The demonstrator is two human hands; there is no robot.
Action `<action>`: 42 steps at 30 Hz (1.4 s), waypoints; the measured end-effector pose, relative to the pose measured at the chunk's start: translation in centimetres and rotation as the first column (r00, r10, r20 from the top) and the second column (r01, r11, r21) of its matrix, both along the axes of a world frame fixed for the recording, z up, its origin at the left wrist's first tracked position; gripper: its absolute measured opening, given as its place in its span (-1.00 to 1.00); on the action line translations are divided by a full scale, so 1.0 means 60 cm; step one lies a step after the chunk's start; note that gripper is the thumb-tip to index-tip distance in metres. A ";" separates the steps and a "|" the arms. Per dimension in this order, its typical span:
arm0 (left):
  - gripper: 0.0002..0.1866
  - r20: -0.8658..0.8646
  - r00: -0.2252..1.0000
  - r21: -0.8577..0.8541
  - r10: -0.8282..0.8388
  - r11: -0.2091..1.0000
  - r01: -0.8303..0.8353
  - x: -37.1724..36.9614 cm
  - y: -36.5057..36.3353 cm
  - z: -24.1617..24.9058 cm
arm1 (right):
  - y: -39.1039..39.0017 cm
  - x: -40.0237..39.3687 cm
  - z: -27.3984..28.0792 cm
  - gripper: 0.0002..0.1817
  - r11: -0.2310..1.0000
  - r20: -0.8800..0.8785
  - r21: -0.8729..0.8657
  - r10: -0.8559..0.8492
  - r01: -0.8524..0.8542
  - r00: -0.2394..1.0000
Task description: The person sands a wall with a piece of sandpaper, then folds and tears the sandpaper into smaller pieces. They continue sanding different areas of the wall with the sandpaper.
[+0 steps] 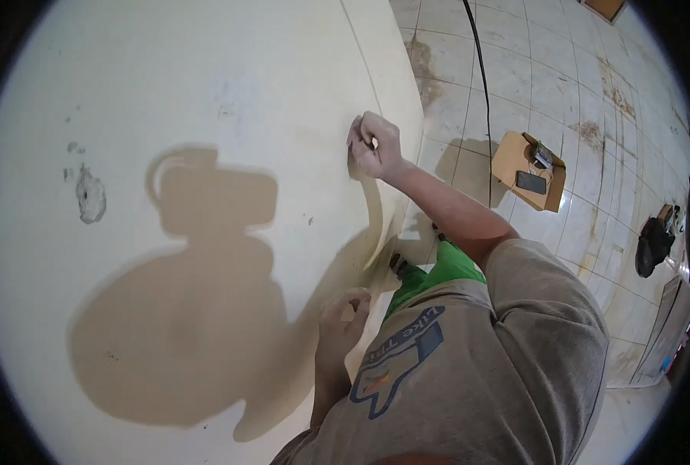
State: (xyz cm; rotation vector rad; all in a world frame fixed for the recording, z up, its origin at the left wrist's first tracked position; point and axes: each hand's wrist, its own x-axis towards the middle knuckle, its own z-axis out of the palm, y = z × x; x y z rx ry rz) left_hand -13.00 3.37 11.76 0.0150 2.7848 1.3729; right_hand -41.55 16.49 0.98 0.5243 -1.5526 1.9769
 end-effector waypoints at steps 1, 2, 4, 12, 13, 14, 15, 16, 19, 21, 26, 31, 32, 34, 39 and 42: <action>-0.88 -0.045 0.999 0.004 0.021 1.000 -0.021 -0.007 0.008 0.007 | -0.008 -0.002 -0.009 -0.75 0.996 0.114 -0.086 -0.014 0.024 0.993; -0.89 -0.090 0.995 0.007 0.043 0.999 -0.042 -0.021 0.017 0.017 | -0.018 0.001 -0.024 -0.75 0.989 0.265 -0.120 -0.055 0.090 0.963; -0.89 -0.157 0.984 0.016 0.088 0.996 -0.087 -0.037 0.032 0.035 | -0.036 0.008 -0.027 -0.76 0.960 0.547 -0.157 -0.110 0.231 0.830; -0.88 -0.208 0.949 -0.031 0.238 0.968 -0.250 -0.080 -0.001 0.082 | -0.036 0.127 0.054 -0.82 0.973 -0.529 0.192 0.211 -0.127 0.822; -0.89 -0.267 0.942 0.039 0.205 0.979 -0.202 -0.085 0.002 0.088 | -0.038 0.087 0.025 -0.88 0.978 -0.579 0.207 0.153 -0.037 0.801; -0.90 -0.329 0.928 0.104 0.173 0.984 -0.147 -0.095 0.008 0.098 | -0.019 0.052 0.020 -0.88 0.980 -0.517 0.195 0.062 0.047 0.854; -0.90 -0.394 0.908 0.163 0.144 0.983 -0.085 -0.101 0.012 0.104 | -0.004 0.018 0.018 -0.87 0.973 -0.452 0.190 -0.034 0.134 0.891; -0.90 -0.387 0.907 0.205 0.168 0.974 -0.093 -0.099 0.014 0.099 | -0.008 -0.014 0.004 -0.88 0.972 -0.298 0.102 -0.171 0.210 0.939; -0.91 -0.350 0.912 0.252 0.216 0.959 -0.131 -0.088 0.027 0.079 | -0.009 -0.083 -0.019 -0.88 0.927 0.402 -0.068 -0.312 0.368 0.861; -0.92 -0.312 0.923 0.183 0.224 0.968 -0.173 -0.083 0.038 0.075 | -0.003 -0.102 -0.040 -0.85 0.901 0.647 0.051 -0.358 0.430 0.673; -0.93 -0.214 0.930 0.249 0.299 0.937 -0.244 -0.061 0.046 0.054 | -0.076 0.028 0.044 -0.80 0.913 0.522 -0.047 -0.323 0.405 0.789; -0.92 -0.243 0.948 0.126 0.207 0.975 -0.181 -0.059 0.068 0.061 | -0.045 0.142 0.088 -0.96 0.858 -0.436 0.494 0.383 -0.140 0.814; -0.91 -0.271 0.948 0.070 0.165 0.986 -0.152 -0.054 0.074 0.071 | -0.031 0.112 0.084 -0.99 0.793 -0.256 0.585 0.378 -0.169 0.890; -0.89 -0.294 0.945 0.027 0.143 0.990 -0.142 -0.039 0.074 0.080 | 0.001 0.028 0.063 -0.98 0.791 -0.110 0.604 -0.038 0.097 0.993; -0.87 -0.201 0.923 0.153 0.327 0.942 -0.300 0.005 0.070 0.066 | 0.050 -0.116 0.019 -0.87 0.952 0.575 0.083 -0.287 0.295 0.766; -0.88 -0.212 0.915 0.109 0.344 0.938 -0.328 0.007 0.067 0.073 | -0.013 -0.021 0.093 -0.94 0.931 0.368 0.202 -0.361 0.306 0.857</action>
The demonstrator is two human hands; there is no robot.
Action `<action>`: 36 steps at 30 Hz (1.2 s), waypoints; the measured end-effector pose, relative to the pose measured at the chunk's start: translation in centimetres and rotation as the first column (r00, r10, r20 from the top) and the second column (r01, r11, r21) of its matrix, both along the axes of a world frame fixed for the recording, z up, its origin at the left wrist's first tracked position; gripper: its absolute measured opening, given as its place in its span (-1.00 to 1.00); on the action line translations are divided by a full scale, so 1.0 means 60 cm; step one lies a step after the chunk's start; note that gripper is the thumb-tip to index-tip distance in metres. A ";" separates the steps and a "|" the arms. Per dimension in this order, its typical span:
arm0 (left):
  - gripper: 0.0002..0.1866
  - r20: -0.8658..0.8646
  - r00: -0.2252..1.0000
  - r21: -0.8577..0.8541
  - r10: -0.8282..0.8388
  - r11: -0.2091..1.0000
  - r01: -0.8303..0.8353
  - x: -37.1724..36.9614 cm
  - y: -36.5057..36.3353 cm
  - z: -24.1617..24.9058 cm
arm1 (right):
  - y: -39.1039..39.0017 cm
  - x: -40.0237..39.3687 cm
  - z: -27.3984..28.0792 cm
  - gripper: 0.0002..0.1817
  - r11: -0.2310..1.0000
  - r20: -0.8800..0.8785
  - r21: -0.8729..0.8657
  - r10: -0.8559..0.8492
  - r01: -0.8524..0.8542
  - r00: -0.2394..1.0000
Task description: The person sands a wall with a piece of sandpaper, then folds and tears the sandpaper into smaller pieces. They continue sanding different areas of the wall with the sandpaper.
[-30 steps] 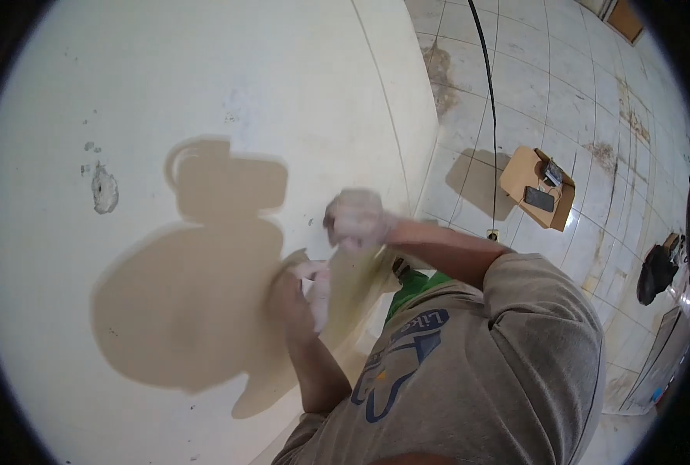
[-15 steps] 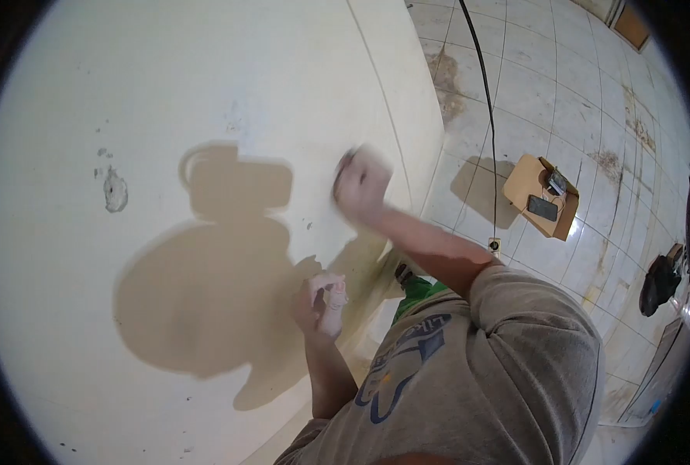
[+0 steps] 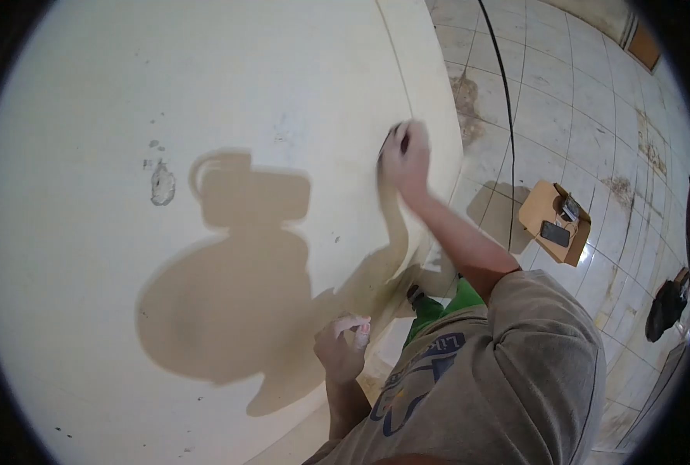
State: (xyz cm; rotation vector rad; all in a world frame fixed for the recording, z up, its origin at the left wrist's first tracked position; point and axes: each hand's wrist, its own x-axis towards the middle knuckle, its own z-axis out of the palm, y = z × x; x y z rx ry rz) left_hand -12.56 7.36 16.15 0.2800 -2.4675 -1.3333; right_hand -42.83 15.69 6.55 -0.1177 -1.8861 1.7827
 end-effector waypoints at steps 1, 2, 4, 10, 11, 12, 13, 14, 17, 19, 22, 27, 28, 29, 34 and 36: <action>-0.88 -0.009 1.000 0.027 0.008 1.000 -0.007 0.001 0.000 0.003 | -0.026 0.059 0.030 -0.91 0.989 -0.106 -0.120 0.068 -0.081 0.992; -0.88 -0.019 1.000 0.053 0.014 0.999 -0.013 0.001 -0.002 0.005 | -0.036 0.102 0.032 -0.97 0.973 -0.329 0.206 0.167 -0.101 0.929; -0.89 -0.046 0.999 0.081 0.010 0.997 -0.006 -0.006 -0.004 0.009 | -0.046 0.170 0.046 -0.95 0.569 -0.265 0.537 0.814 -0.622 0.516; -0.92 -0.121 0.993 0.056 0.012 0.998 -0.006 0.014 -0.008 0.012 | 0.014 0.006 0.092 -0.84 0.939 -0.686 0.298 0.336 -0.171 0.646; -0.93 -0.109 0.993 0.116 0.038 0.993 -0.025 0.020 -0.001 0.015 | 0.019 -0.035 0.097 -0.80 0.988 -0.559 0.146 0.129 -0.057 0.819; -0.94 -0.093 0.994 0.176 0.061 0.983 -0.044 0.024 0.004 0.016 | 0.030 -0.067 0.114 -0.81 1.000 -0.270 -0.016 -0.017 0.013 0.963; -0.95 -0.110 0.992 0.311 0.067 0.950 -0.030 0.026 0.007 0.014 | 0.041 -0.082 0.139 -0.83 0.861 -0.109 -0.457 0.193 -0.221 0.975; -0.96 -0.124 0.990 0.440 0.074 0.898 -0.012 0.028 0.010 0.013 | 0.035 -0.074 0.156 -0.82 0.905 -0.178 -0.387 0.112 -0.175 0.978; -0.97 -0.279 0.960 0.679 -0.001 0.707 0.198 0.017 0.010 0.016 | -0.029 0.010 0.208 -0.83 0.936 -0.443 -0.275 0.078 -0.218 0.893; -0.97 -0.353 0.935 0.676 -0.038 0.680 0.283 0.003 0.005 0.026 | -0.059 0.110 0.209 -0.88 0.756 -0.576 -0.026 0.523 -0.654 0.628; -0.95 -0.363 0.930 0.567 -0.061 0.777 0.273 -0.008 -0.006 0.043 | -0.093 0.136 0.168 -0.81 0.383 -0.458 0.280 0.859 -0.880 0.227; -0.94 -0.491 0.863 0.500 -0.118 0.773 0.391 0.002 -0.029 0.048 | -0.021 -0.072 0.237 -0.85 0.998 -0.756 -0.060 -0.057 0.018 0.652; -0.94 -0.486 0.867 0.517 -0.112 0.763 0.388 0.007 -0.032 0.049 | -0.004 -0.123 0.219 -0.87 0.984 -0.573 -0.138 -0.174 0.115 0.801; -0.94 -0.478 0.872 0.533 -0.107 0.753 0.385 0.018 -0.035 0.050 | 0.031 -0.119 0.224 -0.88 0.993 -0.229 -0.082 -0.101 0.084 0.968; -0.92 -0.417 0.891 0.627 -0.180 0.652 0.425 0.064 -0.075 0.034 | -0.028 -0.010 0.251 -0.82 0.976 -0.296 0.016 -0.201 0.215 0.934; -0.89 -0.353 0.907 0.623 -0.229 0.665 0.411 0.073 -0.082 0.046 | -0.085 0.113 0.250 -0.94 0.966 -0.545 0.216 -0.005 0.146 0.839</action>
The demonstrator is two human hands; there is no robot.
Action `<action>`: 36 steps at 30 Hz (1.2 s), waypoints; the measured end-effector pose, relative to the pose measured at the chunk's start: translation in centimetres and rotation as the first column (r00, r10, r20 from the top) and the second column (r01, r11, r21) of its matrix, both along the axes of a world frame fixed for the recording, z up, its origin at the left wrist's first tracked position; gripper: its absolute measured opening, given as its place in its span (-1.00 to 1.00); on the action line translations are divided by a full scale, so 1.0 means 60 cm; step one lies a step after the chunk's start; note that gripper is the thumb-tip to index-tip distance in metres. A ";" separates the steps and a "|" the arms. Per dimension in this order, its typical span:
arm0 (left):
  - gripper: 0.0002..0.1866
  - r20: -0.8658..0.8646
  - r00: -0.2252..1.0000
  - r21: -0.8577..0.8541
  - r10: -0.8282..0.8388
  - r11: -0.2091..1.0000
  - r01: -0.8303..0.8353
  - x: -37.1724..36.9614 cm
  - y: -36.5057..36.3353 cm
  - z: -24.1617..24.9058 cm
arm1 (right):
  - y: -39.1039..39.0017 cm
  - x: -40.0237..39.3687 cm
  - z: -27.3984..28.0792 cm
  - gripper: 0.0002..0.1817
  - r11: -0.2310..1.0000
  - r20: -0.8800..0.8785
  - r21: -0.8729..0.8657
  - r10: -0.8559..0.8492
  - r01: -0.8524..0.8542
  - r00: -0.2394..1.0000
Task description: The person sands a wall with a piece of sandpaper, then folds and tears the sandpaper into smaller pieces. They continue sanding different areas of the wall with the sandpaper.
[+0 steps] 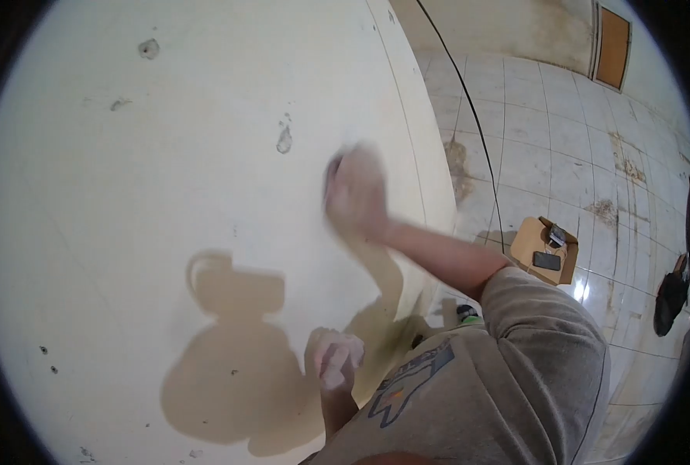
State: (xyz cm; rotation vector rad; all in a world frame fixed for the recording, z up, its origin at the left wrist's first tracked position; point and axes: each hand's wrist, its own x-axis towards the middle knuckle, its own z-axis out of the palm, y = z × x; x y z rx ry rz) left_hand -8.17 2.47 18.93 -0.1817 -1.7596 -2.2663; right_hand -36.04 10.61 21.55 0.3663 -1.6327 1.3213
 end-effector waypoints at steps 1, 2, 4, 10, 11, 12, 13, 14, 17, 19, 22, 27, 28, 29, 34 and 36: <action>-0.87 0.052 0.998 -0.008 -0.024 1.000 0.025 0.006 -0.007 0.002 | 0.006 0.071 0.015 -0.96 0.933 -0.224 0.093 0.360 -0.347 0.906; -0.87 0.057 0.997 -0.008 -0.045 0.999 0.046 0.005 -0.010 0.008 | 0.000 0.111 0.022 -0.92 0.847 -0.352 0.276 0.528 -0.453 0.773; -0.87 0.073 0.993 -0.004 -0.089 0.996 0.089 0.006 -0.016 0.019 | -0.002 0.097 0.019 -0.93 0.818 -0.464 0.376 0.573 -0.435 0.676; -0.81 -0.061 0.994 -0.276 -0.086 0.959 0.066 0.039 -0.030 0.065 | 0.082 -0.146 0.068 -0.79 0.914 0.416 -0.406 0.196 -0.012 0.888; -0.80 -0.090 0.991 -0.320 -0.099 0.945 0.065 0.045 -0.033 0.071 | 0.080 -0.148 0.073 -0.79 0.915 0.386 -0.403 0.181 -0.012 0.905; -0.81 -0.085 0.983 -0.267 -0.160 0.955 0.133 0.046 -0.045 0.064 | 0.074 -0.154 0.085 -0.79 0.918 0.344 -0.396 0.165 -0.016 0.924; -0.81 -0.086 0.973 -0.212 -0.215 0.958 0.193 0.050 -0.061 0.051 | 0.038 -0.096 0.120 -0.79 0.916 0.218 -0.392 0.181 -0.084 0.959; -0.81 -0.094 0.959 -0.156 -0.266 0.956 0.250 0.053 -0.072 0.045 | 0.003 -0.014 0.158 -0.82 0.821 0.130 -0.494 0.394 -0.286 0.910; -0.81 0.017 0.987 -0.518 -0.157 0.844 0.143 0.069 -0.083 0.081 | -0.015 0.198 0.180 -0.85 0.625 -0.281 0.367 0.780 -0.688 0.559; -0.81 -0.069 0.973 -0.397 -0.222 0.900 0.178 0.076 -0.095 0.095 | 0.003 0.271 0.186 -0.71 0.515 -0.288 0.660 0.846 -0.546 0.450; -0.81 -0.216 0.933 -0.206 -0.287 0.948 0.243 0.085 -0.107 0.097 | 0.009 0.172 0.178 -0.74 0.715 -0.296 0.599 0.616 -0.360 0.730; -0.80 -0.264 0.901 -0.131 -0.344 0.938 0.320 0.099 -0.132 0.076 | 0.068 -0.081 0.167 -0.94 0.897 -0.077 -0.357 0.250 -0.261 0.965; -0.80 -0.262 0.895 -0.122 -0.362 0.932 0.341 0.100 -0.134 0.070 | 0.072 -0.098 0.160 -0.93 0.878 -0.120 -0.395 0.242 -0.269 0.963; -0.80 -0.264 0.885 -0.117 -0.382 0.924 0.364 0.099 -0.138 0.066 | 0.073 -0.075 0.195 -0.92 0.857 -0.168 -0.432 0.228 -0.280 0.959; -0.83 -0.242 0.891 -0.091 -0.384 0.923 0.373 0.082 -0.132 0.072 | -0.027 0.206 0.216 -0.89 0.741 -0.386 0.479 0.659 -0.470 0.645; -0.82 -0.201 0.908 -0.144 -0.367 0.928 0.343 0.079 -0.135 0.079 | -0.009 0.277 0.223 -0.81 0.650 -0.542 0.700 0.753 -0.295 0.373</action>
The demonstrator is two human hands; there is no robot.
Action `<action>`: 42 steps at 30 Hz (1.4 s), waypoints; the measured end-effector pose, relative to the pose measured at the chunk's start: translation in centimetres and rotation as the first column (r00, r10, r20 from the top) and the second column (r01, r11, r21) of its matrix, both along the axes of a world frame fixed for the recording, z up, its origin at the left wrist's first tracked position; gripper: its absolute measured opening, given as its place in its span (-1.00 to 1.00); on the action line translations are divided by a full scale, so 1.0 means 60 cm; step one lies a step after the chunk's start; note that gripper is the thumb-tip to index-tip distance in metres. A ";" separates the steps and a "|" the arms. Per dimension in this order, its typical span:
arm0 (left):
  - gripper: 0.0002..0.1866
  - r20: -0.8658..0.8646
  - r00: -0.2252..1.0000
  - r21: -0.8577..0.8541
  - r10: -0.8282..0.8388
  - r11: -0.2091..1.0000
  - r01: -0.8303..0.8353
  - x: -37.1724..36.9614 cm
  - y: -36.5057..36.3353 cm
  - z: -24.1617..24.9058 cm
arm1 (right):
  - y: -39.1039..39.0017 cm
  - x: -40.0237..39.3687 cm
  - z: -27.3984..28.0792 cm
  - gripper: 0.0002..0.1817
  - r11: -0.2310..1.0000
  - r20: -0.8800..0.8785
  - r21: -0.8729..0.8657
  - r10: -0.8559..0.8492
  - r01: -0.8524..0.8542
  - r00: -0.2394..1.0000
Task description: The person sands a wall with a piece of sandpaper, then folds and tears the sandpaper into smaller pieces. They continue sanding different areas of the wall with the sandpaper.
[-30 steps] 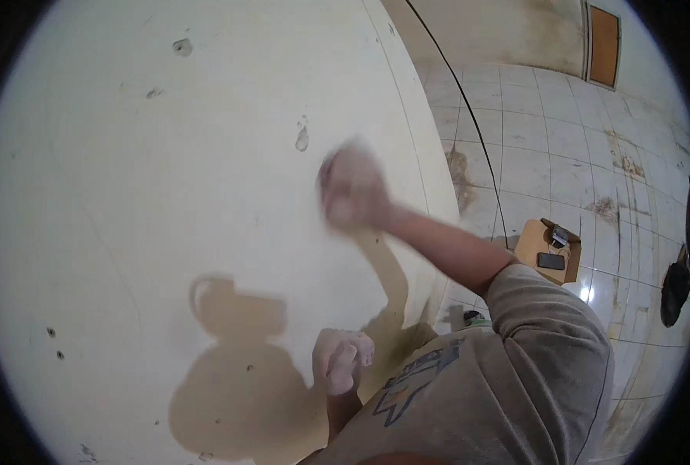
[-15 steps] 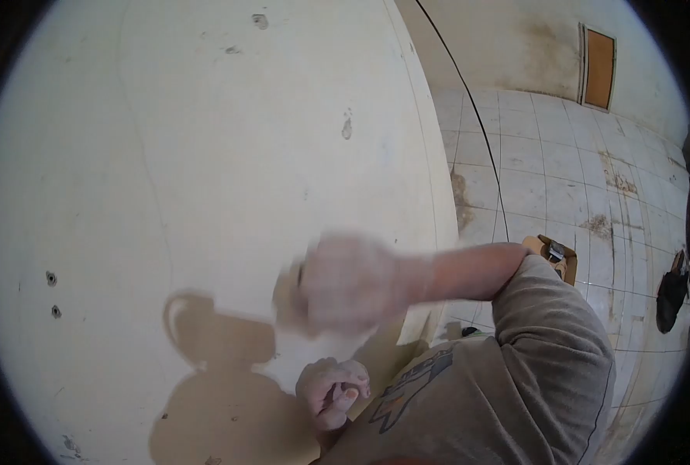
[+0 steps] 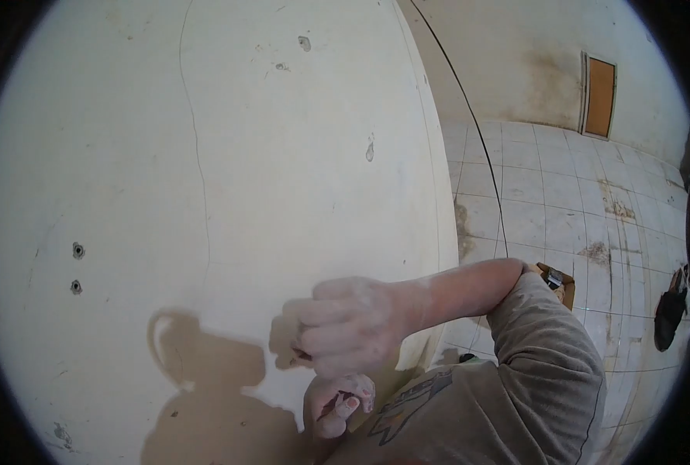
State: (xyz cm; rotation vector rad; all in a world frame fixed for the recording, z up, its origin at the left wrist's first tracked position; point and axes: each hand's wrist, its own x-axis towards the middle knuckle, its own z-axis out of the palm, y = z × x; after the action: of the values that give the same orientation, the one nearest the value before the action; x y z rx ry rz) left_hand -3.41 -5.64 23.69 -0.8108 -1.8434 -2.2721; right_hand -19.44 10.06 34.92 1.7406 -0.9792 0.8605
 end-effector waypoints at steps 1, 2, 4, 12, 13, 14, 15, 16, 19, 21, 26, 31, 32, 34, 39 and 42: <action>-0.82 0.014 1.000 -0.029 0.021 0.999 -0.021 0.000 0.000 0.002 | 0.000 -0.013 -0.002 -0.77 0.992 -0.029 -0.121 -0.033 0.029 0.999; -0.81 0.009 1.000 -0.017 0.013 1.000 -0.013 0.000 0.003 0.004 | -0.007 -0.039 0.008 -0.80 0.952 0.070 0.015 -0.307 0.307 0.949; -0.80 -0.006 1.000 0.004 -0.008 1.000 0.008 -0.004 0.003 0.009 | -0.017 -0.168 0.026 -0.94 0.980 0.252 -0.169 -0.061 0.106 0.966; -0.81 0.042 0.998 0.059 -0.052 0.997 0.049 -0.009 0.008 0.007 | -0.017 -0.195 0.066 -0.82 0.808 0.718 -0.389 -0.035 0.443 0.695; -0.81 0.040 0.998 0.082 -0.043 0.996 0.039 -0.010 0.009 0.004 | -0.024 -0.151 0.054 -0.80 0.888 0.449 -0.341 -0.135 0.309 0.883; -0.82 0.041 0.999 0.103 -0.033 0.994 0.029 -0.011 0.009 0.000 | -0.032 -0.106 0.052 -0.77 0.965 0.178 -0.262 0.060 -0.011 0.982; -0.83 0.034 0.999 0.108 -0.027 0.994 0.023 -0.013 0.009 -0.003 | -0.022 -0.062 0.050 -0.77 0.982 0.023 -0.190 0.010 -0.005 1.000; -0.83 0.032 0.999 0.111 -0.020 0.994 0.016 -0.013 0.009 -0.005 | -0.012 -0.037 0.050 -0.76 0.993 -0.132 -0.121 -0.029 0.013 0.991; -0.86 0.074 0.997 0.084 0.003 0.996 -0.010 -0.003 0.015 0.000 | -0.007 -0.145 0.079 -0.81 0.962 0.130 -0.268 -0.025 0.059 0.991; -0.87 0.082 0.997 0.080 -0.004 0.997 -0.003 0.004 0.017 0.002 | 0.007 -0.243 0.096 -0.83 0.903 0.430 -0.403 0.044 0.149 0.902; -0.88 0.086 0.994 0.117 -0.070 0.991 0.059 -0.004 0.022 0.004 | 0.035 -0.316 0.119 -0.80 0.854 0.685 -0.461 0.169 0.241 0.709; -0.84 0.106 0.993 0.008 -0.047 0.999 0.046 -0.008 0.022 0.022 | -0.019 -0.102 0.087 -0.90 0.966 -0.036 -0.255 0.031 -0.039 0.999; -0.82 0.084 0.996 -0.034 -0.019 0.999 0.022 -0.006 0.027 0.032 | 0.001 -0.067 0.094 -0.92 0.988 -0.137 -0.153 0.002 -0.023 0.991; -0.82 0.114 0.993 0.009 -0.037 0.999 0.036 -0.003 0.032 0.035 | -0.025 -0.155 0.082 -0.92 0.961 -0.084 -0.277 -0.051 0.026 0.995; -0.82 0.124 0.990 0.008 -0.069 0.998 0.069 -0.003 0.026 0.025 | 0.039 -0.320 0.153 -0.82 0.796 0.614 -0.478 0.000 0.371 0.790; -0.81 0.163 0.986 0.023 -0.025 1.000 0.022 0.002 0.016 -0.011 | 0.038 -0.322 0.151 -0.84 0.843 0.648 -0.474 0.140 0.253 0.749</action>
State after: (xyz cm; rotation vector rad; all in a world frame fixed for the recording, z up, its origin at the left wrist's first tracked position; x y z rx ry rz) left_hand -3.28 -4.68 23.06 -0.6641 -1.8813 -2.4353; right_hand -38.78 12.34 43.97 0.8949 -1.0842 1.6065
